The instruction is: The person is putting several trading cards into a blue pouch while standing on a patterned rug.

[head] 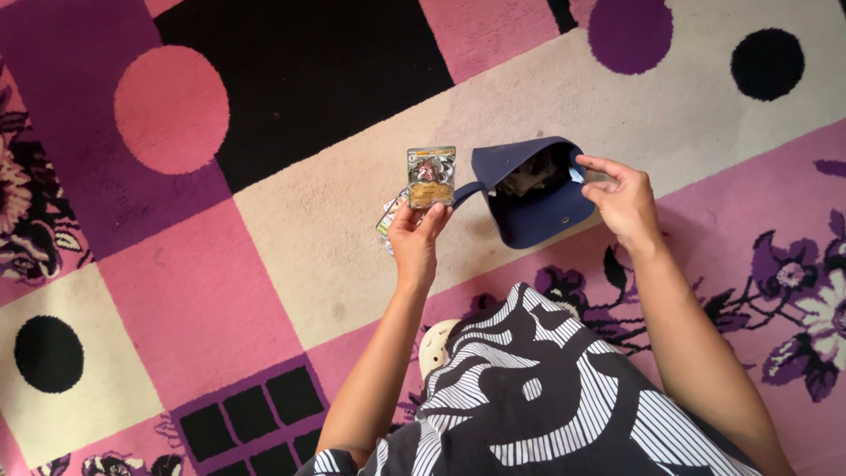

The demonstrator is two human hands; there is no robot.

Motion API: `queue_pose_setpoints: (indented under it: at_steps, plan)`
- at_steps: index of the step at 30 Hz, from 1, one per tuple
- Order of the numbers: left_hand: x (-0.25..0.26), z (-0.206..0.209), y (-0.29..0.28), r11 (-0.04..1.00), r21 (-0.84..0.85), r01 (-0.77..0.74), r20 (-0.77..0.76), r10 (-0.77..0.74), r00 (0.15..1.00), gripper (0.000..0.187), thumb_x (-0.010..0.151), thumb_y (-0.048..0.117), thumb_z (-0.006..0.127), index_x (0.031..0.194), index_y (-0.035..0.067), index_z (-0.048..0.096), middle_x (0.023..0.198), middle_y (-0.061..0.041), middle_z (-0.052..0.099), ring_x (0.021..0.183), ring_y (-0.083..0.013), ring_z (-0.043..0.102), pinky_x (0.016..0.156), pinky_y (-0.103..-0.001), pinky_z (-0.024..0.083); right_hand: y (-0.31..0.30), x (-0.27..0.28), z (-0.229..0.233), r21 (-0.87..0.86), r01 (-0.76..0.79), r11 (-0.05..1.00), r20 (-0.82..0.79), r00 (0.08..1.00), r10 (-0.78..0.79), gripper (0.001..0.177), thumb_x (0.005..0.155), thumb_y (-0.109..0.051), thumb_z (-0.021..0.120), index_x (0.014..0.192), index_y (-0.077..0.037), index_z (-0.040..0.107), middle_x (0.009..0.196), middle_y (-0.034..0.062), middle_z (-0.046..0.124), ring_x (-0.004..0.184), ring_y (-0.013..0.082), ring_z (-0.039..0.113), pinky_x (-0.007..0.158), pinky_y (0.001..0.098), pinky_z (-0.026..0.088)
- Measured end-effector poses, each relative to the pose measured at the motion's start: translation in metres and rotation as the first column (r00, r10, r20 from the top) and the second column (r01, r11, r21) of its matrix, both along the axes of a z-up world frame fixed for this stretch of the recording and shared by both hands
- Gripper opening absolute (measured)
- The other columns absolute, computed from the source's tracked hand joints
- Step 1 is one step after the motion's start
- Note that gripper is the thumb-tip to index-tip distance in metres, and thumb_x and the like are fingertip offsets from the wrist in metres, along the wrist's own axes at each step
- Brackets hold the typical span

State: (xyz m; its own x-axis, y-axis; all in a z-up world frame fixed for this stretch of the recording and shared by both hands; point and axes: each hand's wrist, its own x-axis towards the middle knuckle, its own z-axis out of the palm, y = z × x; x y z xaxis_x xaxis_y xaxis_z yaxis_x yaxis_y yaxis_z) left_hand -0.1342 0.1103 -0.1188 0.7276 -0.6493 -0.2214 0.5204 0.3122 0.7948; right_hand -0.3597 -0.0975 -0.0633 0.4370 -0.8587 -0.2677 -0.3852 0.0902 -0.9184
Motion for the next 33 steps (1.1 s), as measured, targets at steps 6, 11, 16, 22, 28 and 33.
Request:
queue_pose_setpoints:
  at_steps: [6,11,16,22,28,33]
  plan:
    - [-0.001,-0.001,0.001,1.000,0.020,0.016,-0.032,-0.016,0.999,0.023,0.094,-0.002,0.069,0.117,-0.006,0.064,0.107,-0.012,0.072,0.094,-0.0188,0.071,0.090,-0.035,0.063,0.003,0.004,0.009,0.009,0.014,1.000,-0.027,1.000,-0.013,0.050,0.086,0.010,0.063,0.129,-0.013,0.072,0.072,-0.0072,0.062,0.053,-0.0022,0.038,0.045,0.0187,0.029]
    - [-0.003,0.018,0.000,0.996,0.071,0.052,-0.040,-0.050,0.998,0.023,0.095,0.000,0.068,0.116,-0.008,0.063,0.106,-0.016,0.073,0.094,-0.0239,0.074,0.084,-0.034,0.064,0.001,0.000,0.001,0.023,0.011,1.000,-0.008,1.000,-0.011,0.050,0.086,0.010,0.063,0.130,-0.013,0.073,0.071,-0.0063,0.059,0.054,-0.0018,0.037,0.045,0.0193,0.028]
    - [-0.003,0.019,-0.001,0.993,0.093,0.071,-0.038,-0.068,0.997,0.023,0.095,0.000,0.067,0.117,-0.009,0.063,0.105,-0.019,0.073,0.095,-0.0267,0.076,0.083,-0.033,0.064,0.001,0.001,0.003,0.023,0.014,1.000,0.002,1.000,-0.014,0.051,0.086,0.011,0.063,0.130,-0.013,0.073,0.073,-0.0063,0.062,0.055,-0.0020,0.038,0.046,0.0192,0.029]
    - [-0.004,0.018,-0.002,0.992,0.100,0.077,-0.025,-0.075,0.997,0.023,0.095,0.000,0.067,0.116,-0.009,0.063,0.105,-0.018,0.074,0.095,-0.0262,0.076,0.083,-0.034,0.064,-0.002,0.000,-0.001,0.001,0.002,1.000,0.014,1.000,-0.002,0.051,0.086,0.011,0.063,0.130,-0.012,0.072,0.075,-0.0070,0.063,0.056,-0.0026,0.038,0.047,0.0183,0.030]
    - [-0.007,0.020,-0.003,0.991,0.105,0.089,-0.013,-0.088,0.996,0.023,0.095,0.000,0.067,0.116,-0.008,0.064,0.105,-0.017,0.073,0.095,-0.0261,0.076,0.084,-0.034,0.064,-0.003,-0.002,-0.003,0.012,0.002,1.000,0.019,1.000,-0.002,0.052,0.085,0.011,0.064,0.130,-0.013,0.072,0.070,-0.0088,0.057,0.054,-0.0026,0.035,0.046,0.0194,0.027]
    - [-0.013,0.026,-0.006,0.984,0.120,0.133,0.000,-0.134,0.991,0.024,0.095,0.003,0.068,0.117,-0.007,0.064,0.105,-0.015,0.073,0.094,-0.0247,0.075,0.084,-0.035,0.064,-0.005,-0.004,-0.006,0.023,-0.001,1.000,0.009,1.000,0.000,0.052,0.086,0.011,0.063,0.131,-0.013,0.072,0.070,-0.0067,0.056,0.054,-0.0012,0.034,0.045,0.0202,0.026]
